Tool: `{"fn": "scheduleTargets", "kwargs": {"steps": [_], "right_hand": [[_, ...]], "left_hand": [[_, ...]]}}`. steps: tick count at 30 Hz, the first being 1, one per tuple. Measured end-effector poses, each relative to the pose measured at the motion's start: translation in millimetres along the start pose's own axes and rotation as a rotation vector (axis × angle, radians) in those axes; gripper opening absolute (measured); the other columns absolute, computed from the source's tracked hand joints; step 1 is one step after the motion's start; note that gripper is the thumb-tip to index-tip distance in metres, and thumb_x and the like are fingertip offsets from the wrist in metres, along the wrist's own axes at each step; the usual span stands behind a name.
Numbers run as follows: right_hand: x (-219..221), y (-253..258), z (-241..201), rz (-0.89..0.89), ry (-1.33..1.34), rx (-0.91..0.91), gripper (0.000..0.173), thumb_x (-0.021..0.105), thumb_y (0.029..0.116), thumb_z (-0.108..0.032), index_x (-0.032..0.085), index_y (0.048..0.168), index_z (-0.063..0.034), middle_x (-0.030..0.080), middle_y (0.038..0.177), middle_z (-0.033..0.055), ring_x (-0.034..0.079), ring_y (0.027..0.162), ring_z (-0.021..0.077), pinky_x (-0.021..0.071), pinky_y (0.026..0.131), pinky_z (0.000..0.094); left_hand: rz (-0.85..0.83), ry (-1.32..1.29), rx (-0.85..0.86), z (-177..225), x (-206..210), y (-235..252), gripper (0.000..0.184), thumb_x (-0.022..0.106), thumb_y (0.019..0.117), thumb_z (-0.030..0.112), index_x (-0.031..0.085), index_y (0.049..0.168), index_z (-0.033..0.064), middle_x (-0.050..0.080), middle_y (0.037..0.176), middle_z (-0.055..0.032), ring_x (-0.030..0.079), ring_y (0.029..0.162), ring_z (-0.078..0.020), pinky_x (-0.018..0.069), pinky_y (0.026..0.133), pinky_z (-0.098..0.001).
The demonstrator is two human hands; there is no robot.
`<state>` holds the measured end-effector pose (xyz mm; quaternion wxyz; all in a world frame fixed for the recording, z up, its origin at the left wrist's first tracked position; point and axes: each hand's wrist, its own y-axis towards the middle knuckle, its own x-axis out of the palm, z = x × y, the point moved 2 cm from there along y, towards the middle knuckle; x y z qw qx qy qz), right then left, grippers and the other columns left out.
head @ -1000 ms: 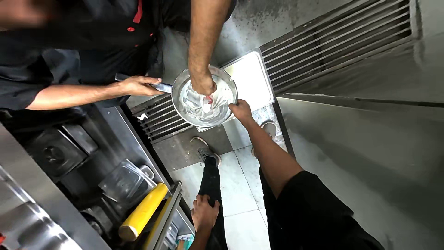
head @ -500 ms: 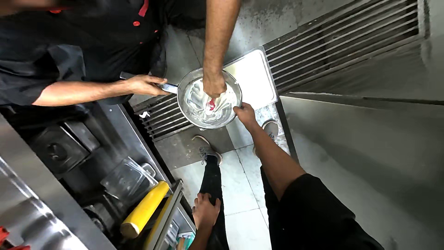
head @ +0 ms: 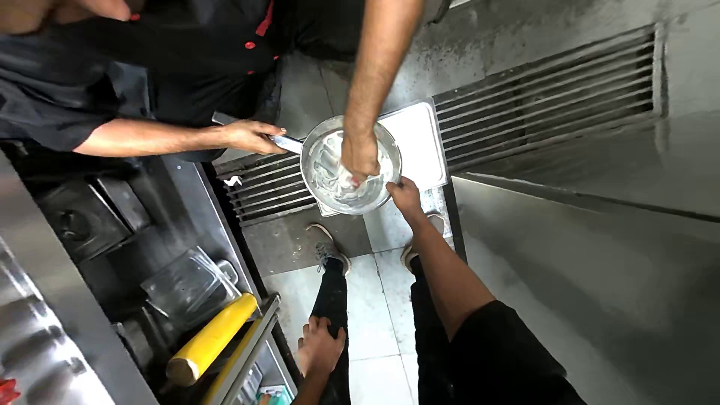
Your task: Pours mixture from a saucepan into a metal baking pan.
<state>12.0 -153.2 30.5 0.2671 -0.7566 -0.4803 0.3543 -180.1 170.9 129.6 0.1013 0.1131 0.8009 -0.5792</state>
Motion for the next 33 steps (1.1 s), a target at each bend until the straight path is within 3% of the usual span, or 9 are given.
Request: {"fn": "scheduleTargets", "kwargs": {"steps": [8, 11, 21, 33], "right_hand": [[-8.0, 4.1, -5.1, 0.009, -0.062, -0.027, 0.020, 0.066, 0.0969, -0.011, 0.070, 0.111, 0.0027, 0.069, 0.096, 0.0171, 0.063, 0.086, 0.0241, 0.0496, 0.081, 0.0474], [-7.6, 3.1, -2.3, 0.014, -0.074, -0.023, 0.019, 0.064, 0.0981, -0.012, 0.069, 0.107, 0.0035, 0.065, 0.091, 0.0153, 0.057, 0.079, 0.0211, 0.0478, 0.074, 0.0429], [3.9, -0.9, 11.0, 0.032, -0.065, 0.007, 0.014, 0.063, 0.0989, -0.010, 0.065, 0.097, 0.0034, 0.060, 0.087, 0.0143, 0.056, 0.077, 0.0220, 0.0489, 0.071, 0.0424], [5.5, -13.2, 10.1, 0.056, -0.052, 0.029, 0.014, 0.060, 0.0996, -0.008, 0.061, 0.089, 0.0017, 0.056, 0.079, 0.0090, 0.054, 0.068, 0.0163, 0.0489, 0.066, 0.0341]], "left_hand": [[-0.046, -0.053, 0.018, -3.8, -5.9, -1.7, 0.060, 0.057, 0.0943, 0.062, 0.065, 0.136, 0.0189, 0.050, 0.154, -0.0081, 0.048, 0.142, -0.0296, 0.0454, 0.109, -0.0521], [-0.039, -0.103, 0.025, -5.9, -6.0, -0.3, 0.061, 0.059, 0.0935, 0.060, 0.066, 0.135, 0.0167, 0.050, 0.154, -0.0107, 0.047, 0.143, -0.0321, 0.0446, 0.109, -0.0538], [-0.069, -0.155, 0.059, -13.2, -8.6, 2.2, 0.064, 0.057, 0.0941, 0.060, 0.062, 0.140, 0.0150, 0.047, 0.157, -0.0113, 0.044, 0.145, -0.0321, 0.0416, 0.112, -0.0547], [-0.071, -0.220, 0.072, -18.5, -4.1, 2.8, 0.067, 0.056, 0.0932, 0.058, 0.060, 0.142, 0.0123, 0.045, 0.158, -0.0131, 0.042, 0.146, -0.0340, 0.0397, 0.113, -0.0564]]}}
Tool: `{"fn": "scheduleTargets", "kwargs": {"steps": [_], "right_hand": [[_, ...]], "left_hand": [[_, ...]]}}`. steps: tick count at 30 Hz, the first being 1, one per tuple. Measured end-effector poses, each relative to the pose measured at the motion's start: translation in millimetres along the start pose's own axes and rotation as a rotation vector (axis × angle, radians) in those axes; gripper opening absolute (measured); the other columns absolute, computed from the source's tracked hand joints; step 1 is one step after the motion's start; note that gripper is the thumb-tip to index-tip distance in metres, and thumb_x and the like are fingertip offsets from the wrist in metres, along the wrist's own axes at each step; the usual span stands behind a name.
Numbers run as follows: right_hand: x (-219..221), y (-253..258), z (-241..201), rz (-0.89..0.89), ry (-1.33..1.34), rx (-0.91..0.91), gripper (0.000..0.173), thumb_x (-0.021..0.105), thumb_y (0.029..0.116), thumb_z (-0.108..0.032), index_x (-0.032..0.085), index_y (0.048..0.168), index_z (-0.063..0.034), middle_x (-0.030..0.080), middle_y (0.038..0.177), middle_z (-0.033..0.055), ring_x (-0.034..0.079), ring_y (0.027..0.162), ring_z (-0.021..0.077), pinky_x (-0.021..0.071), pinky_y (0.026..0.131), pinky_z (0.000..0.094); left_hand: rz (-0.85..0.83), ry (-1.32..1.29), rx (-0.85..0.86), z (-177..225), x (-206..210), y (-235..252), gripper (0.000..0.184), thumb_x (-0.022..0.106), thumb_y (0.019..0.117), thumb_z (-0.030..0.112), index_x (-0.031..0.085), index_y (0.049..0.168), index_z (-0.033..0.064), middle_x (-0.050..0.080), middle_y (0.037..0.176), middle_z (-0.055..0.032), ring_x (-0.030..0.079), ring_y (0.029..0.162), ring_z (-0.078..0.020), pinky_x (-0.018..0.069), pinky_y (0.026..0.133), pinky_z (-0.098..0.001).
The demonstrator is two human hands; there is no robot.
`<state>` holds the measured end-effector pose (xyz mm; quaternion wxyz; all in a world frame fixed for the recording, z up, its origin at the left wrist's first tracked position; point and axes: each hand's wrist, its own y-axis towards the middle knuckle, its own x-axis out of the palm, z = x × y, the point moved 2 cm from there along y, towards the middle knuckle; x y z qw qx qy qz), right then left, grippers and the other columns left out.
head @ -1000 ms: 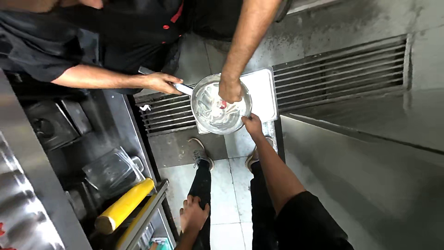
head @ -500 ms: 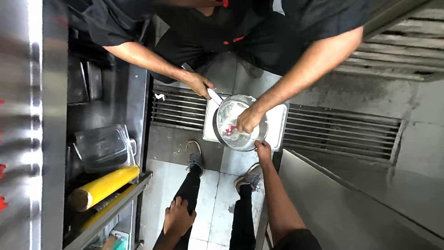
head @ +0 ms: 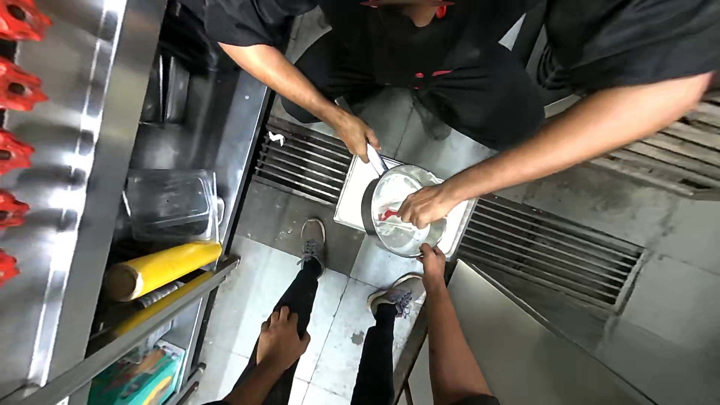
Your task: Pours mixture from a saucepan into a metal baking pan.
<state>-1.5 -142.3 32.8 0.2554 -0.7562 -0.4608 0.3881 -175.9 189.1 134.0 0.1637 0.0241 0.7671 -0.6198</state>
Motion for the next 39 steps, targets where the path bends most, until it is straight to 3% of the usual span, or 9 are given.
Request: {"fn": "scheduleTargets", "kwargs": {"steps": [7, 10, 15, 21, 27, 35, 39], "right_hand": [[-4.8, -9.2, -12.0, -0.014, -0.066, -0.006, 0.015, 0.059, 0.1010, -0.012, 0.062, 0.095, 0.0017, 0.056, 0.083, 0.0093, 0.053, 0.071, 0.0160, 0.0477, 0.068, 0.0349], [-7.6, 4.6, -4.6, -0.003, -0.055, -0.007, 0.016, 0.059, 0.1000, -0.010, 0.059, 0.088, 0.0006, 0.054, 0.079, 0.0088, 0.052, 0.069, 0.0163, 0.0482, 0.067, 0.0352], [-2.4, 6.4, 3.7, -0.017, -0.045, -0.010, 0.016, 0.060, 0.1005, -0.010, 0.058, 0.089, 0.0011, 0.054, 0.079, 0.0086, 0.053, 0.068, 0.0161, 0.0486, 0.067, 0.0347], [4.9, 9.4, 9.1, -0.027, 0.003, 0.022, 0.020, 0.059, 0.1033, -0.013, 0.065, 0.106, 0.0056, 0.060, 0.090, 0.0126, 0.056, 0.075, 0.0180, 0.0501, 0.071, 0.0371], [-2.6, 11.0, -1.8, -0.008, -0.011, 0.015, 0.013, 0.059, 0.1003, -0.008, 0.062, 0.092, 0.0017, 0.057, 0.081, 0.0098, 0.055, 0.071, 0.0176, 0.0499, 0.069, 0.0360], [-7.7, 13.1, -4.9, -0.002, -0.024, -0.005, 0.018, 0.060, 0.0994, -0.007, 0.057, 0.083, -0.0012, 0.054, 0.076, 0.0077, 0.054, 0.067, 0.0163, 0.0496, 0.066, 0.0345], [-6.2, 11.3, -4.6, -0.017, -0.022, -0.029, 0.015, 0.059, 0.1011, -0.010, 0.064, 0.093, 0.0020, 0.061, 0.082, 0.0098, 0.057, 0.071, 0.0162, 0.0508, 0.068, 0.0350]], "left_hand": [[-0.023, -0.004, -0.006, 1.0, -0.3, 1.4, 0.068, 0.057, 0.0931, 0.058, 0.059, 0.143, 0.0122, 0.043, 0.159, -0.0129, 0.040, 0.147, -0.0342, 0.0392, 0.114, -0.0560], [-0.030, -0.010, 0.001, 1.0, -1.2, 1.3, 0.068, 0.056, 0.0938, 0.058, 0.059, 0.143, 0.0111, 0.042, 0.160, -0.0144, 0.039, 0.148, -0.0358, 0.0385, 0.114, -0.0575], [-0.031, -0.010, -0.005, 3.4, -1.4, 2.7, 0.067, 0.056, 0.0935, 0.058, 0.060, 0.142, 0.0116, 0.043, 0.159, -0.0138, 0.039, 0.148, -0.0346, 0.0379, 0.115, -0.0564], [-0.044, 0.005, -0.007, 4.0, -3.7, 3.0, 0.067, 0.055, 0.0939, 0.058, 0.060, 0.142, 0.0118, 0.043, 0.159, -0.0131, 0.040, 0.147, -0.0344, 0.0379, 0.115, -0.0551], [-0.034, 0.019, -0.013, 4.7, -3.4, 4.2, 0.067, 0.055, 0.0931, 0.060, 0.060, 0.141, 0.0127, 0.045, 0.157, -0.0128, 0.041, 0.146, -0.0333, 0.0391, 0.113, -0.0549], [-0.033, 0.021, -0.010, 5.7, -3.2, 4.7, 0.067, 0.056, 0.0926, 0.059, 0.061, 0.141, 0.0131, 0.045, 0.157, -0.0129, 0.042, 0.146, -0.0333, 0.0392, 0.113, -0.0555], [-0.035, 0.003, -0.010, 5.6, -5.6, 4.1, 0.067, 0.057, 0.0926, 0.058, 0.060, 0.141, 0.0124, 0.044, 0.158, -0.0137, 0.041, 0.146, -0.0345, 0.0383, 0.114, -0.0566]]}}
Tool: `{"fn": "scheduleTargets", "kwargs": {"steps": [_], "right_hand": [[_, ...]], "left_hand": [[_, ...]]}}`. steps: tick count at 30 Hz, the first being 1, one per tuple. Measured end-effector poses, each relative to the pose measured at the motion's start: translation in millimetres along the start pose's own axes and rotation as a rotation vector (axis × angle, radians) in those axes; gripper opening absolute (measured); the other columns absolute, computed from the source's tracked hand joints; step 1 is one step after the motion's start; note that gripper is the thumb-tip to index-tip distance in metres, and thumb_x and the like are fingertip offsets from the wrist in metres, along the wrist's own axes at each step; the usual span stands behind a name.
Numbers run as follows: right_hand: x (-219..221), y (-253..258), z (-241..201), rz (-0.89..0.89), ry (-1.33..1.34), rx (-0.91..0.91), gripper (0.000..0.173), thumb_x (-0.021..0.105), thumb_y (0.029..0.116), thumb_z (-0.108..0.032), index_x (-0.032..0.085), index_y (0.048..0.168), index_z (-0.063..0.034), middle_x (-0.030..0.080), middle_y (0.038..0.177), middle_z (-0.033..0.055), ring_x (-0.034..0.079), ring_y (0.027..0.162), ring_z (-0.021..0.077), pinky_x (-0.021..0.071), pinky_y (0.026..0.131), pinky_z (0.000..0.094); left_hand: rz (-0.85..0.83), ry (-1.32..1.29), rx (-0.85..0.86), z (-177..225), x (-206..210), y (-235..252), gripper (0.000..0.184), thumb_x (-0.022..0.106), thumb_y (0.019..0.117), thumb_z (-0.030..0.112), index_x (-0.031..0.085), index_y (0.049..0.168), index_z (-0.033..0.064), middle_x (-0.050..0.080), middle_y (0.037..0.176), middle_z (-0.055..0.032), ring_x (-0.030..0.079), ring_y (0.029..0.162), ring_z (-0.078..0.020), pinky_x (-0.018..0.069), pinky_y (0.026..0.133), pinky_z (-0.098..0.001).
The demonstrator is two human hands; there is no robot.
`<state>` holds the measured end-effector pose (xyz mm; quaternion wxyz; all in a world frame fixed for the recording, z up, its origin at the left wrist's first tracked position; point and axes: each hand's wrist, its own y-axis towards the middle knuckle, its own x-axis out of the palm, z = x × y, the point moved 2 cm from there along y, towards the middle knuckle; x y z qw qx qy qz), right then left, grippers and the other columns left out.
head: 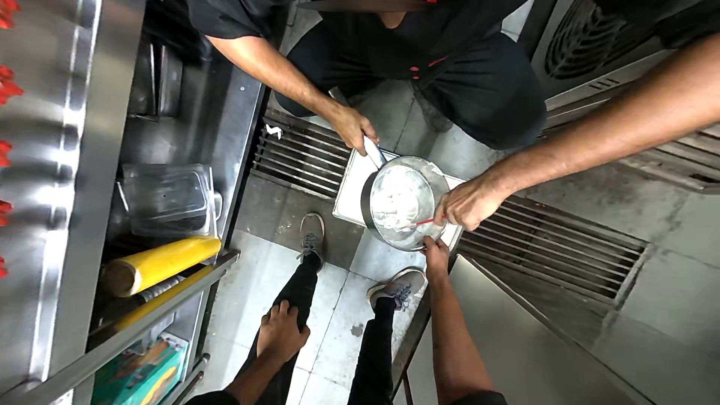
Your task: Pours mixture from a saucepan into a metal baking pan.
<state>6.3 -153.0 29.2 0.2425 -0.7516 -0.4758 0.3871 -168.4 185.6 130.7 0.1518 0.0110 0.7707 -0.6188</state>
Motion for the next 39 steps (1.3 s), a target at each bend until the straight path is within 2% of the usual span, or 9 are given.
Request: {"fn": "scheduleTargets", "kwargs": {"steps": [1, 2, 10, 17, 25, 32, 39], "right_hand": [[-0.2, -0.4, -1.0, -0.014, -0.007, 0.003, 0.017, 0.059, 0.1020, -0.011, 0.065, 0.099, 0.0051, 0.061, 0.087, 0.0129, 0.058, 0.076, 0.0188, 0.0510, 0.072, 0.0382], [0.0, -0.8, -2.0, -0.019, -0.025, 0.008, 0.017, 0.058, 0.1023, -0.011, 0.064, 0.101, 0.0056, 0.060, 0.089, 0.0135, 0.057, 0.077, 0.0194, 0.0506, 0.073, 0.0388], [-2.6, 1.6, 1.1, -0.011, -0.017, -0.010, 0.015, 0.059, 0.1006, -0.011, 0.061, 0.091, 0.0011, 0.057, 0.082, 0.0096, 0.055, 0.072, 0.0176, 0.0490, 0.068, 0.0374], [-1.0, 0.8, -1.7, -0.021, -0.043, -0.015, 0.014, 0.060, 0.1012, -0.010, 0.065, 0.098, 0.0028, 0.059, 0.085, 0.0109, 0.055, 0.074, 0.0177, 0.0489, 0.070, 0.0373], [-0.4, 2.8, -2.4, -0.010, 0.000, -0.009, 0.013, 0.060, 0.1003, -0.010, 0.064, 0.095, 0.0016, 0.058, 0.082, 0.0090, 0.055, 0.072, 0.0163, 0.0492, 0.068, 0.0359], [1.3, 0.3, -4.0, -0.033, -0.024, 0.019, 0.020, 0.057, 0.1026, -0.016, 0.063, 0.095, 0.0017, 0.058, 0.085, 0.0110, 0.055, 0.074, 0.0185, 0.0489, 0.069, 0.0390], [7.2, 0.8, 6.3, -0.024, -0.021, 0.029, 0.014, 0.060, 0.1007, -0.010, 0.063, 0.095, 0.0023, 0.058, 0.082, 0.0101, 0.055, 0.072, 0.0176, 0.0495, 0.069, 0.0372]], "left_hand": [[0.000, -0.005, 0.003, -0.5, -0.2, 0.0, 0.068, 0.057, 0.0923, 0.058, 0.060, 0.142, 0.0122, 0.044, 0.158, -0.0138, 0.041, 0.147, -0.0348, 0.0381, 0.114, -0.0572], [-0.003, -0.004, 0.003, -0.8, -0.1, -0.3, 0.068, 0.057, 0.0923, 0.059, 0.060, 0.142, 0.0123, 0.043, 0.159, -0.0137, 0.040, 0.147, -0.0347, 0.0379, 0.114, -0.0571], [-0.014, 0.018, -0.006, 1.5, -0.1, -2.0, 0.066, 0.055, 0.0942, 0.058, 0.059, 0.143, 0.0130, 0.043, 0.159, -0.0127, 0.040, 0.147, -0.0336, 0.0382, 0.114, -0.0555], [-0.004, 0.010, -0.007, -0.2, -0.4, -0.5, 0.066, 0.056, 0.0931, 0.058, 0.061, 0.140, 0.0128, 0.045, 0.157, -0.0123, 0.041, 0.146, -0.0328, 0.0395, 0.113, -0.0542], [-0.014, 0.023, -0.004, 1.0, -2.6, -0.6, 0.067, 0.056, 0.0935, 0.059, 0.060, 0.142, 0.0125, 0.044, 0.158, -0.0126, 0.041, 0.146, -0.0333, 0.0387, 0.114, -0.0545], [0.008, 0.013, 0.001, -1.1, 2.7, 0.8, 0.066, 0.056, 0.0925, 0.059, 0.062, 0.140, 0.0135, 0.045, 0.157, -0.0124, 0.042, 0.146, -0.0332, 0.0393, 0.113, -0.0562], [-0.013, 0.032, -0.011, 0.7, -2.1, -1.2, 0.066, 0.055, 0.0939, 0.059, 0.061, 0.141, 0.0130, 0.044, 0.158, -0.0124, 0.041, 0.146, -0.0332, 0.0390, 0.114, -0.0544]]}}
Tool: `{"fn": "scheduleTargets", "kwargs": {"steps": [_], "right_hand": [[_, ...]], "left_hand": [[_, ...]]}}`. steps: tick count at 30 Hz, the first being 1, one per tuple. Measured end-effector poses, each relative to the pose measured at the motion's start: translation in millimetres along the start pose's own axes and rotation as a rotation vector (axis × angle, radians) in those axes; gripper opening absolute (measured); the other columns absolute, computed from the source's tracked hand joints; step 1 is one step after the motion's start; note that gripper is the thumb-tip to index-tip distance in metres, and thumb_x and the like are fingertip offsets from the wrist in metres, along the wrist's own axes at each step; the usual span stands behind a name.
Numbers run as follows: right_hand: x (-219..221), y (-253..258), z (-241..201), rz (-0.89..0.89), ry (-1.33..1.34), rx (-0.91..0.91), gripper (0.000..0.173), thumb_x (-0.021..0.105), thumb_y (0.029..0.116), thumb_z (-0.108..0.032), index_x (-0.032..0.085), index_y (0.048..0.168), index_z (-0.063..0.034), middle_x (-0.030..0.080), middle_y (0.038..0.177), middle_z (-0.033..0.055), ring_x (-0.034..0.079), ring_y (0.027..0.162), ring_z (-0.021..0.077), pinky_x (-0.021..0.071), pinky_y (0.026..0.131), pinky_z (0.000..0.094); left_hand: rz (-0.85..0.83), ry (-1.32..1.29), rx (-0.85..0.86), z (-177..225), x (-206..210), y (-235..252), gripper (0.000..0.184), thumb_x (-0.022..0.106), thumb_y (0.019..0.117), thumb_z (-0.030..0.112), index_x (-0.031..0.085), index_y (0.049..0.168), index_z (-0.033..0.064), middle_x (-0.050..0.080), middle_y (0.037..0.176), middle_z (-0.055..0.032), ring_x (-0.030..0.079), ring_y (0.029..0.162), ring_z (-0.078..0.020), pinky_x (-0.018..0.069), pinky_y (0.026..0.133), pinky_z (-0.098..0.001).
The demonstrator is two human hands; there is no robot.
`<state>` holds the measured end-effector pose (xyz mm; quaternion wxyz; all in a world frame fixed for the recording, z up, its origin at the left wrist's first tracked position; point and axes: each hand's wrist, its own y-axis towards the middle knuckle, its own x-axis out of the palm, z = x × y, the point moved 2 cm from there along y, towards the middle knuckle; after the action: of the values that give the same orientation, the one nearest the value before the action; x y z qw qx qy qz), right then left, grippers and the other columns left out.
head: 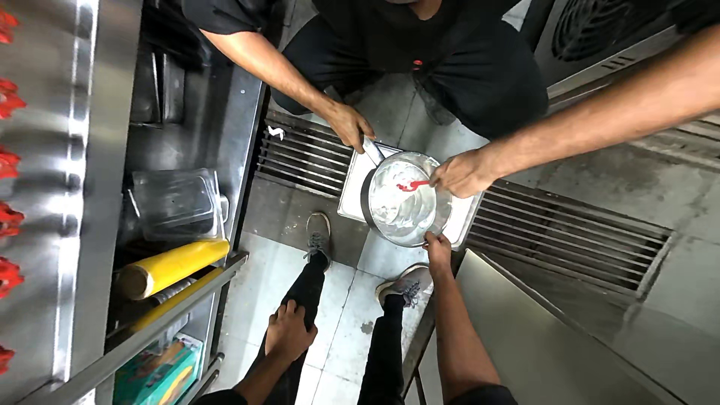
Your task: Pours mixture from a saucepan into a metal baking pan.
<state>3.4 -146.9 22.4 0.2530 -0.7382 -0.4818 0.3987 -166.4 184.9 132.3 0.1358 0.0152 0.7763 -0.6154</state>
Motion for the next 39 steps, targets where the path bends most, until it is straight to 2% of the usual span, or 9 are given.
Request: {"fn": "scheduleTargets", "kwargs": {"steps": [8, 12, 15, 22, 31, 33, 39], "right_hand": [[-4.4, -1.8, 1.8, 0.000, 0.011, -0.007, 0.015, 0.060, 0.1007, -0.011, 0.063, 0.092, 0.0013, 0.057, 0.082, 0.0096, 0.055, 0.072, 0.0171, 0.0488, 0.068, 0.0363], [-4.8, 1.1, -1.5, -0.003, 0.017, 0.011, 0.017, 0.058, 0.1023, -0.012, 0.063, 0.095, 0.0020, 0.058, 0.085, 0.0109, 0.055, 0.074, 0.0177, 0.0492, 0.069, 0.0371], [-3.1, 2.9, -0.8, -0.001, 0.009, -0.004, 0.017, 0.059, 0.1012, -0.013, 0.062, 0.090, 0.0001, 0.057, 0.081, 0.0093, 0.054, 0.070, 0.0165, 0.0484, 0.067, 0.0360], [-4.0, -0.5, 4.7, -0.026, -0.015, 0.024, 0.018, 0.058, 0.1019, -0.014, 0.062, 0.094, 0.0019, 0.057, 0.083, 0.0103, 0.054, 0.071, 0.0172, 0.0490, 0.068, 0.0373], [4.2, -3.4, 6.0, -0.013, 0.026, 0.072, 0.020, 0.058, 0.1024, -0.014, 0.059, 0.088, -0.0003, 0.055, 0.082, 0.0103, 0.054, 0.072, 0.0188, 0.0484, 0.068, 0.0380], [5.2, -2.4, 6.3, -0.033, 0.023, 0.079, 0.020, 0.057, 0.1029, -0.015, 0.059, 0.092, 0.0015, 0.057, 0.087, 0.0131, 0.055, 0.076, 0.0212, 0.0487, 0.072, 0.0408], [7.7, 3.2, 7.0, -0.037, 0.008, 0.007, 0.014, 0.059, 0.1003, -0.011, 0.064, 0.098, 0.0018, 0.060, 0.086, 0.0119, 0.057, 0.076, 0.0190, 0.0496, 0.072, 0.0390]], "left_hand": [[0.000, -0.009, -0.004, 0.5, 1.1, 1.8, 0.065, 0.056, 0.0931, 0.058, 0.061, 0.140, 0.0134, 0.045, 0.157, -0.0118, 0.042, 0.145, -0.0325, 0.0395, 0.113, -0.0542], [0.006, 0.009, -0.001, 0.3, 1.5, 1.2, 0.064, 0.055, 0.0935, 0.059, 0.062, 0.139, 0.0141, 0.046, 0.156, -0.0113, 0.043, 0.145, -0.0319, 0.0397, 0.113, -0.0540], [0.006, 0.008, -0.001, 0.3, 1.6, 1.8, 0.065, 0.055, 0.0932, 0.059, 0.062, 0.139, 0.0141, 0.046, 0.156, -0.0113, 0.043, 0.145, -0.0324, 0.0399, 0.113, -0.0540], [-0.003, 0.002, -0.002, 0.7, -1.2, -0.2, 0.065, 0.056, 0.0934, 0.059, 0.062, 0.139, 0.0127, 0.045, 0.157, -0.0128, 0.042, 0.146, -0.0333, 0.0393, 0.113, -0.0554], [0.001, 0.018, -0.006, -0.7, 1.8, 2.2, 0.066, 0.055, 0.0933, 0.059, 0.061, 0.141, 0.0139, 0.045, 0.157, -0.0117, 0.041, 0.146, -0.0326, 0.0397, 0.113, -0.0543], [-0.001, 0.016, -0.004, 0.2, 0.6, 1.1, 0.066, 0.055, 0.0937, 0.059, 0.060, 0.141, 0.0135, 0.045, 0.157, -0.0120, 0.042, 0.146, -0.0327, 0.0397, 0.113, -0.0543], [-0.016, 0.024, -0.008, -1.1, -1.2, -1.1, 0.066, 0.055, 0.0938, 0.059, 0.060, 0.141, 0.0134, 0.045, 0.157, -0.0120, 0.042, 0.146, -0.0322, 0.0397, 0.113, -0.0539]]}}
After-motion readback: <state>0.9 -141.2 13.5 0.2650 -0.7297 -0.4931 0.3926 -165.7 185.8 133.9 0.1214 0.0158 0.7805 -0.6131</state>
